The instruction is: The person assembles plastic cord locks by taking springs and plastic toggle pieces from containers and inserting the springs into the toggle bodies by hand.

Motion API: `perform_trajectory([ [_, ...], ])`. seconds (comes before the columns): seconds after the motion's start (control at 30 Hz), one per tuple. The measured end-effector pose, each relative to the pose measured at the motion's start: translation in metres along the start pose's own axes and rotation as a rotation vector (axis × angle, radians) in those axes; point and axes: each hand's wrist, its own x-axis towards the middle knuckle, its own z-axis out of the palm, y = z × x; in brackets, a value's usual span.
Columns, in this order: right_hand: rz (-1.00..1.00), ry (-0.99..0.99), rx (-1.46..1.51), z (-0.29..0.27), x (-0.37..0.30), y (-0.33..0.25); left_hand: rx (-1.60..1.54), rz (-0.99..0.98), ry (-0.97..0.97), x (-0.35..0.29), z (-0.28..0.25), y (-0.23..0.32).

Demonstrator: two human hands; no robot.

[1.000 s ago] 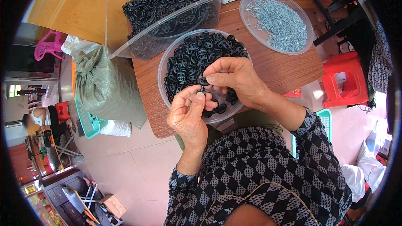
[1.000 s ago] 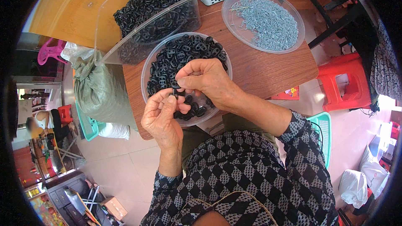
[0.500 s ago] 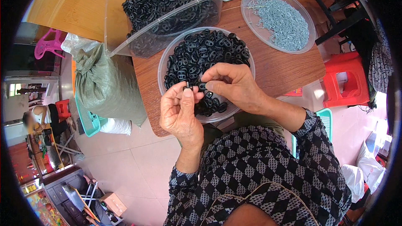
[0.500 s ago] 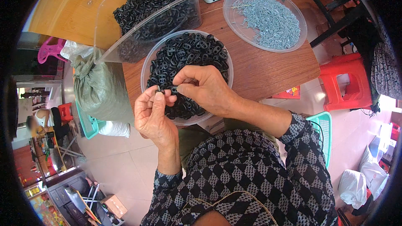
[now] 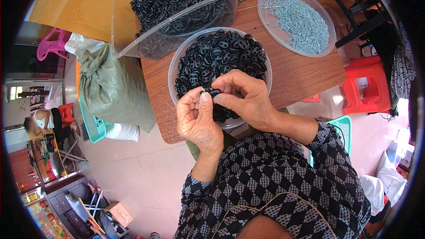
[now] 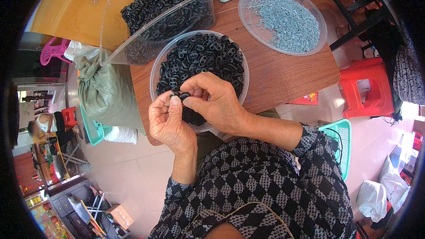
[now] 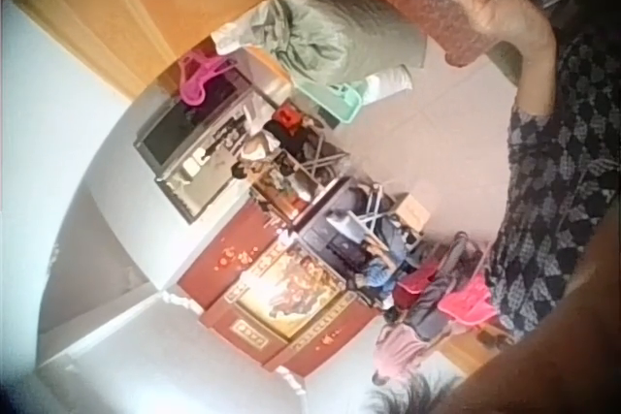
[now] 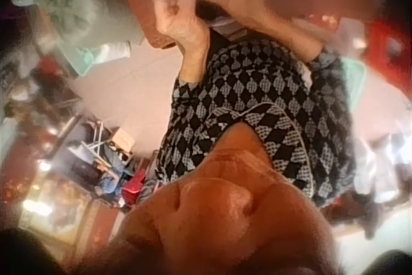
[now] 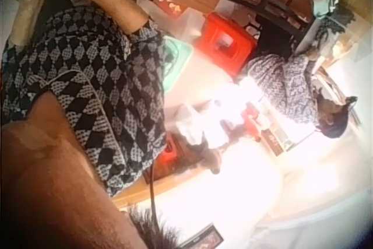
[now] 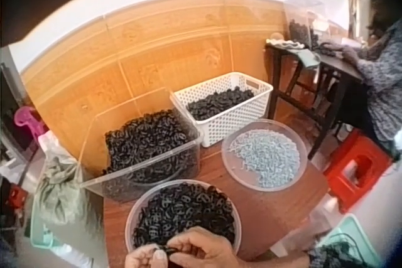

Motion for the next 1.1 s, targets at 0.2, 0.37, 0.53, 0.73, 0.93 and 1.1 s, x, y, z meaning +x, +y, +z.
perform_trajectory([
  [0.2, 0.203, -0.002, 0.301, -0.001, 0.000, -0.001, -0.046, -0.027, -0.040, -0.001, -0.001, 0.002],
  [0.37, 0.001, -0.010, 0.063, -0.005, -0.004, 0.002, -0.027, -0.001, -0.041, -0.002, -0.004, -0.003],
  [0.53, -0.126, -0.034, -0.049, -0.008, -0.004, 0.007, -0.013, 0.020, -0.064, -0.006, -0.005, -0.003],
  [0.73, 0.161, -0.028, 0.225, -0.005, -0.005, 0.006, 0.020, 0.032, -0.071, -0.007, -0.005, -0.006],
  [0.93, 0.182, -0.078, 0.293, -0.008, -0.002, 0.007, -0.027, -0.016, -0.076, -0.006, -0.003, -0.004],
  [1.1, 0.109, -0.016, 0.190, 0.002, -0.003, 0.004, -0.073, -0.044, -0.074, -0.003, -0.004, -0.002],
])
